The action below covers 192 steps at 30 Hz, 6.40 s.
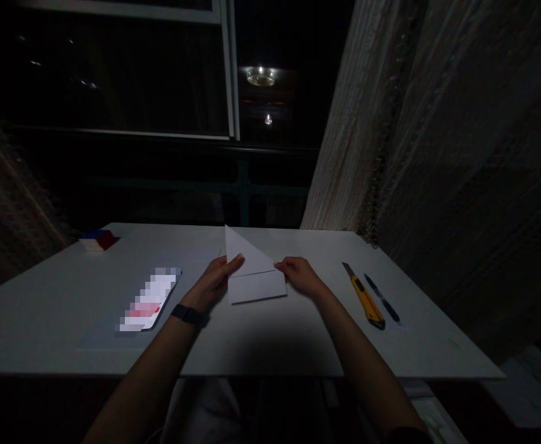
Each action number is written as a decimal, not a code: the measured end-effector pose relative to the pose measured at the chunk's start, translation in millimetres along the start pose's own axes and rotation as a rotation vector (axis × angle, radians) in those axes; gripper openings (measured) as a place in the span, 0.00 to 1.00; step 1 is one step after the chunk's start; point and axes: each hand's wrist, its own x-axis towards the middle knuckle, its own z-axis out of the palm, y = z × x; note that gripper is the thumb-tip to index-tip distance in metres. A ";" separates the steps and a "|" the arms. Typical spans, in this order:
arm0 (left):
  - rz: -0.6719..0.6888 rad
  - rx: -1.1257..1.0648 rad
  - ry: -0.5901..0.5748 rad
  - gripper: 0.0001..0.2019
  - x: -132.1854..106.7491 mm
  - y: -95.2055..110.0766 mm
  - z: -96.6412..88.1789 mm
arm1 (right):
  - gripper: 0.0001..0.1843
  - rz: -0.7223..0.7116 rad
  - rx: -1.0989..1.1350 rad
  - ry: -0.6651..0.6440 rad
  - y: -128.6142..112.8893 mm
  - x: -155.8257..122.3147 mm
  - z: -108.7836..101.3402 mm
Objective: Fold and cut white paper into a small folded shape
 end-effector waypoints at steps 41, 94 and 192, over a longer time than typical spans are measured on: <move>-0.225 -0.164 -0.161 0.24 -6.2 16.6 1.5 | 0.17 0.180 0.238 -0.284 -2.2 -7.9 -43.2; -0.067 0.118 -0.037 0.17 -7.6 0.8 13.7 | 0.25 0.169 0.673 -0.014 -18.4 -7.0 -5.1; -0.195 -0.092 -0.217 0.13 -9.0 6.9 9.2 | 0.17 0.267 0.894 -0.290 -8.1 -7.9 -17.8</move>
